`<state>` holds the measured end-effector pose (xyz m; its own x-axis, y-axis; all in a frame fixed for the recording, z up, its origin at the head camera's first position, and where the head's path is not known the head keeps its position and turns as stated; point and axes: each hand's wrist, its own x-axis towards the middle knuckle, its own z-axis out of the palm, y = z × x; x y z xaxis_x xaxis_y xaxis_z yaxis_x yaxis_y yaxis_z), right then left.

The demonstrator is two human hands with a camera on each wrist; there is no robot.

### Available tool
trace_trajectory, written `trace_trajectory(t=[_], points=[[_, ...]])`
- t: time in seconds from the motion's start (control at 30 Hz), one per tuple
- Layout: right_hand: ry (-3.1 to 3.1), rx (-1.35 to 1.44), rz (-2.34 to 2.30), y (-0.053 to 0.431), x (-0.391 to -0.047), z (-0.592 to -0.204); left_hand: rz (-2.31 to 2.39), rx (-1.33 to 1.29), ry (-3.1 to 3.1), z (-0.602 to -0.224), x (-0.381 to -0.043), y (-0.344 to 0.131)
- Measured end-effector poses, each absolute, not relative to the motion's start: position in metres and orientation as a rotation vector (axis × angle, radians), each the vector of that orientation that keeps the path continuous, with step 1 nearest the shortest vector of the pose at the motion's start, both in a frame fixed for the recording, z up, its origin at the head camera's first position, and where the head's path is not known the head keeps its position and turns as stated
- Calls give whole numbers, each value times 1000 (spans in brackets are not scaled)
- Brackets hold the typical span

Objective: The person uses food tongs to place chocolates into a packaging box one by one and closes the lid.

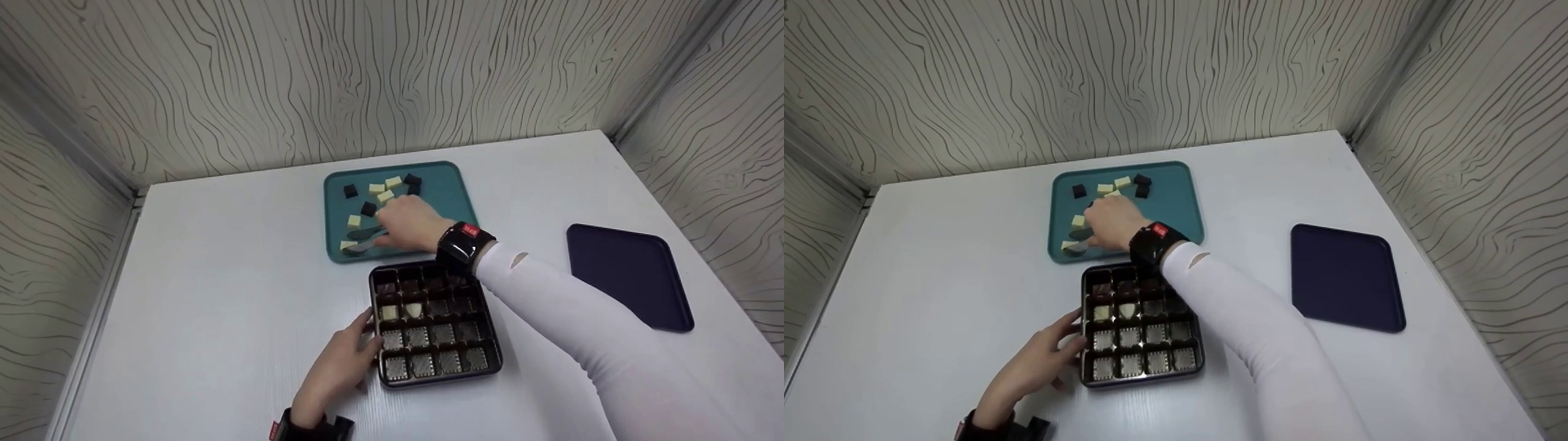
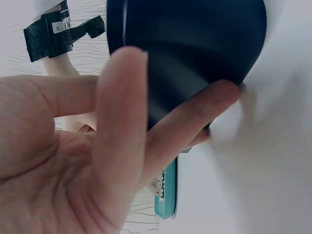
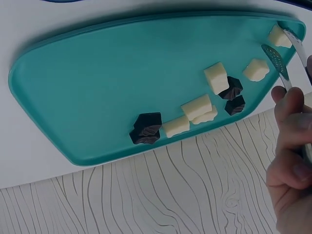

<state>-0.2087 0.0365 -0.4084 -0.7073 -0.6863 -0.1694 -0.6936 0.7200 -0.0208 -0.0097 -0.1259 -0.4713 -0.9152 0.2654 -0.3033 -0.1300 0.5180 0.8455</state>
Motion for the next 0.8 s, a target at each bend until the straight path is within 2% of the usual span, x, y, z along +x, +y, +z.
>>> trace_trajectory(t=[0.43, 0.8], points=[[2758, -1101, 17, 31, -206, -408, 1359, 118, 2372, -473, -10, -126], [2752, -1180, -114, 70, -194, -376, 1366, 107, 2346, -472, -10, -128]])
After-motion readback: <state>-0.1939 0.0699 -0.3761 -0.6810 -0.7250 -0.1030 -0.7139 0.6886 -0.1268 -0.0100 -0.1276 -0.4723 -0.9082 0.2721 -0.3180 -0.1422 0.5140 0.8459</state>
